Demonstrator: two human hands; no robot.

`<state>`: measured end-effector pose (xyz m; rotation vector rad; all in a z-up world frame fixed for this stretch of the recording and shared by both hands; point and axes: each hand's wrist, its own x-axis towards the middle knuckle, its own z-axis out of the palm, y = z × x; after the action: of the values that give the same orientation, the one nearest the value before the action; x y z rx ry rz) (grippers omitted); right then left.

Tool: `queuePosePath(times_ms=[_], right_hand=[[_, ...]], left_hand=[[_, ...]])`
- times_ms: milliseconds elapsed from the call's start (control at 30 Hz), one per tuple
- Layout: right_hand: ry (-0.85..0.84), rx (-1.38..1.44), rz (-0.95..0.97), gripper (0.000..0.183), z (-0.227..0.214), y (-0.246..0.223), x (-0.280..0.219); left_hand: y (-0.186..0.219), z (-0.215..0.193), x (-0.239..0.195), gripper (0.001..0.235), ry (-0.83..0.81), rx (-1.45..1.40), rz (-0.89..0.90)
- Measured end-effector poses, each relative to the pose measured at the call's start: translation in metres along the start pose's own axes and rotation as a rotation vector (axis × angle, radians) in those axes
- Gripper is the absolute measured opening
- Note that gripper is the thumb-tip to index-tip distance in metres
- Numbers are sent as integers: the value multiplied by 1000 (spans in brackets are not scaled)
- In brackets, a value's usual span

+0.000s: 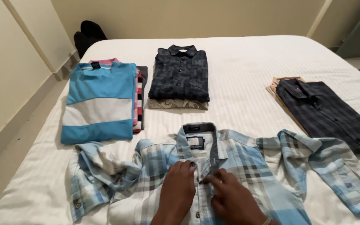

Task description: Buttoning and organizing several shirts laid out on a bed.

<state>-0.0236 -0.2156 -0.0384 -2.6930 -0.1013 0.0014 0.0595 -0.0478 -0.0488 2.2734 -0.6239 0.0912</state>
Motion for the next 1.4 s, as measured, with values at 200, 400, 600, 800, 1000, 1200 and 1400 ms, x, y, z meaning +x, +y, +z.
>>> queuePosePath(times_ms=[200, 400, 600, 800, 1000, 1200, 1400], right_hand=[[158, 541, 351, 21, 4, 12, 9], [43, 740, 788, 48, -14, 1, 57], [388, 625, 584, 34, 6, 25, 31], [380, 812, 723, 38, -24, 5, -4], [563, 1111, 670, 29, -36, -12, 13], [391, 1014, 717, 27, -9, 0, 20], [334, 1229, 663, 28, -5, -6, 18]], left_hand=[[8, 0, -2, 25, 24, 22, -31], [22, -17, 15, 30, -63, -70, -358], [25, -21, 22, 25, 21, -404, -438], [52, -38, 14, 24, 27, -619, -503], [30, -23, 24, 24, 210, -848, -440], [64, -29, 22, 23, 24, -580, -517], [45, -25, 15, 22, 6, -676, -466]])
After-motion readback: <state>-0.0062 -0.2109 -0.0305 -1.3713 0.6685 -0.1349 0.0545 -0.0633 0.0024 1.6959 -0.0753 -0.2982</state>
